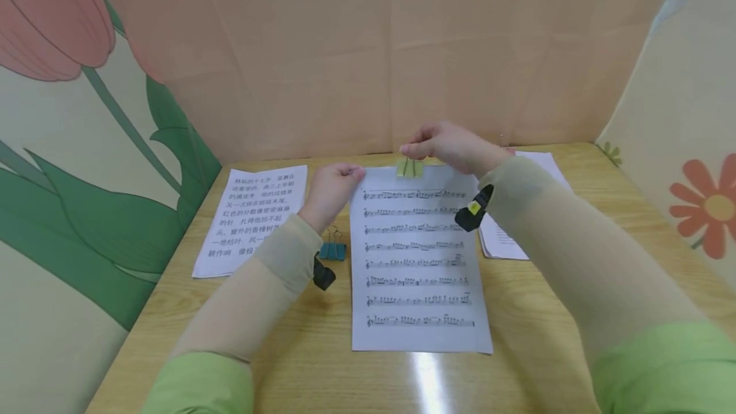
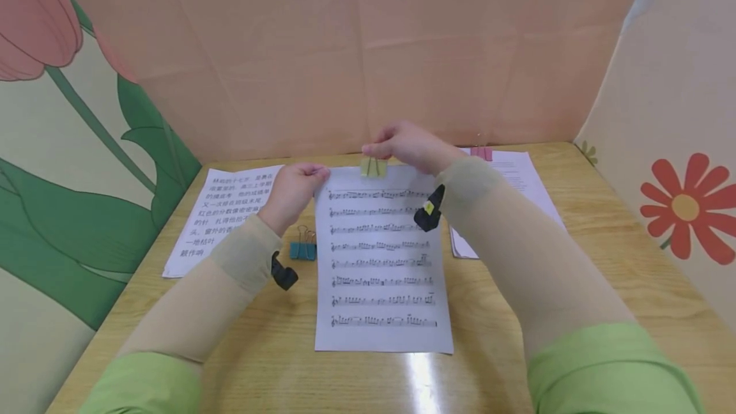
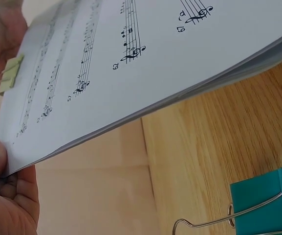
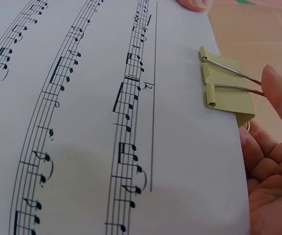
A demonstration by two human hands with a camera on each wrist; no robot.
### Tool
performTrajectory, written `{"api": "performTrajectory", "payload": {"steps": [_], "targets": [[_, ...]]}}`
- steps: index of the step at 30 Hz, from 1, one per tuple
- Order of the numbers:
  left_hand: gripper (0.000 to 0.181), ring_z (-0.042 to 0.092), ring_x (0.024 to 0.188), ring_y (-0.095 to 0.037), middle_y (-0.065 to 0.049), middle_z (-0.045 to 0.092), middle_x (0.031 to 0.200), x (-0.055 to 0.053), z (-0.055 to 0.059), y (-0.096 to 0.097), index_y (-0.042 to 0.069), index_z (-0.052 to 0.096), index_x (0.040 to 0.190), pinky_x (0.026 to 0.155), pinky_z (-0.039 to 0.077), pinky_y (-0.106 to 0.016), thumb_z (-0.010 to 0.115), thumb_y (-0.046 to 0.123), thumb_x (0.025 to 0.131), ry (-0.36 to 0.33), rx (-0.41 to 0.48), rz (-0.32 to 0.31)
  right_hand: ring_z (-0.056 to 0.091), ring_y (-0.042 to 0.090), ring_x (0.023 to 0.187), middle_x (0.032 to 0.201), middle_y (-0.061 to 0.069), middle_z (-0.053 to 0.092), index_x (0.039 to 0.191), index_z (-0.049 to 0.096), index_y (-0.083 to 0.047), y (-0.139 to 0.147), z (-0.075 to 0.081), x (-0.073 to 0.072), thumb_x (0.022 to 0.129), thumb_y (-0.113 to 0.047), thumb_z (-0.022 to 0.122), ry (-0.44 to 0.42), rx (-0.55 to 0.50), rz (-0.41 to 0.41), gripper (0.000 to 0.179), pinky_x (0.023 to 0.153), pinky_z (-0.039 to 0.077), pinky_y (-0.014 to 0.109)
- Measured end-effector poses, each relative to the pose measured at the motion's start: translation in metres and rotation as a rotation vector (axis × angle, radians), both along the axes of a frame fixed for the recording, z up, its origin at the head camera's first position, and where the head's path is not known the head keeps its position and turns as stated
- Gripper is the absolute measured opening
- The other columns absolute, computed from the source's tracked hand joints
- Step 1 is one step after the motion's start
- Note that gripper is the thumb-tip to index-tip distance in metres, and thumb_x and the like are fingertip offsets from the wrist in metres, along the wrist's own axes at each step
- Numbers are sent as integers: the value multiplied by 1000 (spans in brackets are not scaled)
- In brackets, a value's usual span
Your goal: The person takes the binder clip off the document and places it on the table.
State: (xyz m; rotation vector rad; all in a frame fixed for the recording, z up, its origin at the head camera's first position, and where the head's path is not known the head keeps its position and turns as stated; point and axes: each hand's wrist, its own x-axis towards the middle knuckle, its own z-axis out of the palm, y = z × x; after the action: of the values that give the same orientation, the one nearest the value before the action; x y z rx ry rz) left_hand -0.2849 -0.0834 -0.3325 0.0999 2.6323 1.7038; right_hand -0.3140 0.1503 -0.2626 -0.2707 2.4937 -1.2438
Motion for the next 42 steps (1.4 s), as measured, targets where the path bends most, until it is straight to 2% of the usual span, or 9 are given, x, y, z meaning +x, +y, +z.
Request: {"api": "performTrajectory", "payload": {"steps": [9, 16, 20, 27, 31, 35, 42], "targets": [[19, 63, 95, -16, -2, 71, 94, -1, -3, 0, 11, 73, 104, 91, 49, -35, 63, 23, 94, 23, 24, 2, 42, 31, 121, 122, 10, 52, 115, 56, -8, 11, 7, 2, 85, -47, 69, 46, -23, -69, 52, 105, 29, 54], [19, 63, 96, -17, -2, 71, 96, -4, -6, -1, 11, 73, 106, 91, 50, -35, 62, 23, 95, 14, 26, 9, 44, 30, 115, 115, 9, 53, 111, 55, -6, 23, 10, 5, 87, -45, 68, 83, -60, -102, 48, 100, 33, 50], [20, 63, 97, -16, -1, 71, 97, -5, -7, -2, 12, 73, 106, 91, 49, -35, 63, 25, 94, 9, -3, 18, 45, 30, 111, 109, 9, 54, 110, 54, -3, 30, 8, 7, 90, -39, 67, 110, -105, -98, 44, 99, 35, 50], [22, 62, 100, -16, 0, 70, 97, -10, -9, -8, 14, 72, 108, 94, 48, -36, 61, 28, 95, -29, -7, 20, 41, 29, 109, 110, 10, 53, 111, 55, -3, 45, 4, 10, 87, -45, 68, 115, -116, -113, 50, 96, 32, 51], [22, 61, 101, -17, -1, 70, 98, -14, -11, -12, 14, 72, 109, 94, 47, -37, 61, 29, 95, -35, -9, 33, 41, 27, 106, 104, 7, 55, 106, 57, -2, 52, 0, 12, 87, -42, 70, 128, -138, -122, 46, 94, 32, 46], [23, 59, 105, -17, 0, 69, 101, -17, -12, -16, 15, 71, 110, 97, 45, -38, 61, 30, 95, -35, -27, 48, 41, 26, 102, 97, 4, 55, 102, 58, -2, 58, -5, 14, 88, -39, 70, 146, -149, -121, 41, 86, 34, 41], [23, 57, 108, -17, 1, 68, 103, -19, -15, -23, 16, 71, 110, 99, 43, -38, 60, 30, 96, -39, -16, 69, 41, 27, 99, 94, 4, 54, 101, 60, -3, 67, -15, 22, 90, -35, 68, 108, -172, -121, 35, 85, 33, 40]]}}
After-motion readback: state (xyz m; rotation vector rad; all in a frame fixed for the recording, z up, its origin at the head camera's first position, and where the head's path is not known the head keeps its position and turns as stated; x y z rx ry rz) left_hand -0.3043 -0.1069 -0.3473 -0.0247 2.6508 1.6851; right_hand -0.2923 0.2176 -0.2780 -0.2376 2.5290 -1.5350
